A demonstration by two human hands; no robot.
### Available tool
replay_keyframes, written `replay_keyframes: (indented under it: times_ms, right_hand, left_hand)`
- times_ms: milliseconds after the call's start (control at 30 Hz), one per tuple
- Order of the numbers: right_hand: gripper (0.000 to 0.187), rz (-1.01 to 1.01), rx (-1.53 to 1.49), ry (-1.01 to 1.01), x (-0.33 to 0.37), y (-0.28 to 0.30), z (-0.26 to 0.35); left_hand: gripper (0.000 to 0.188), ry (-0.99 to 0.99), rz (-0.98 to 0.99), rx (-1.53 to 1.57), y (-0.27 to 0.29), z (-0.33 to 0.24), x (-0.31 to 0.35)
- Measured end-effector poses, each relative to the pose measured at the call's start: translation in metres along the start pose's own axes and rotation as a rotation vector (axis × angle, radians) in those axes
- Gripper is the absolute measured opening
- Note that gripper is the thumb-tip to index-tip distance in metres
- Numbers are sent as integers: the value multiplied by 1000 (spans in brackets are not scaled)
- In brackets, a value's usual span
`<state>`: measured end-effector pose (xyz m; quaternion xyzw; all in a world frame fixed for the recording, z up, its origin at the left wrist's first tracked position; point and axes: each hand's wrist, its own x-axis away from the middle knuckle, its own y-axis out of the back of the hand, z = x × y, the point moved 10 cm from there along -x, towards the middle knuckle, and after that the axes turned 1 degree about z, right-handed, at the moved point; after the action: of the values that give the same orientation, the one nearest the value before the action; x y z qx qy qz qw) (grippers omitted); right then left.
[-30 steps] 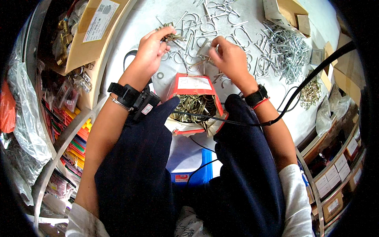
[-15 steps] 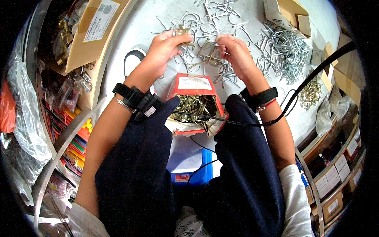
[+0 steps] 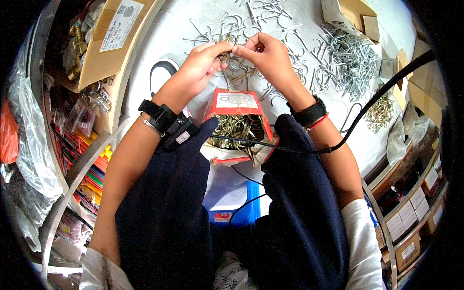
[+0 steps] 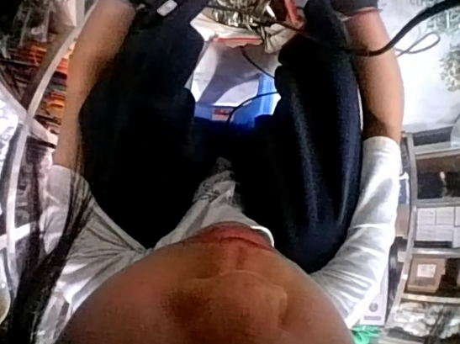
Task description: The person sorts metal hooks on a table, picking them up and placing them into a red box. They handle the hooks by hand, separating them from a larger pile and organizing them into the container.
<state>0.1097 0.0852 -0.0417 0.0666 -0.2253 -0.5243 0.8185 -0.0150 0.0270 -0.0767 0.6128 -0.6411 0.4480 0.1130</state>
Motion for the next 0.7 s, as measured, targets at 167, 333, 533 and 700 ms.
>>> replay_keyframes:
  times_ms: [167, 333, 533, 700]
  right_hand:
    - [17, -67, 400, 251, 19, -9, 12]
    - [9, 264, 826, 546, 48, -53, -9]
    - [12, 223, 831, 538, 46, -51, -13]
    - [14, -81, 278, 132, 39, 11, -15]
  left_hand:
    - [22, -86, -173, 53, 21, -14, -3]
    - [29, -151, -152, 20, 25, -34, 3]
    - [29, -103, -95, -22, 11, -32, 3]
    - [25, -17, -179, 18, 14, -16, 8]
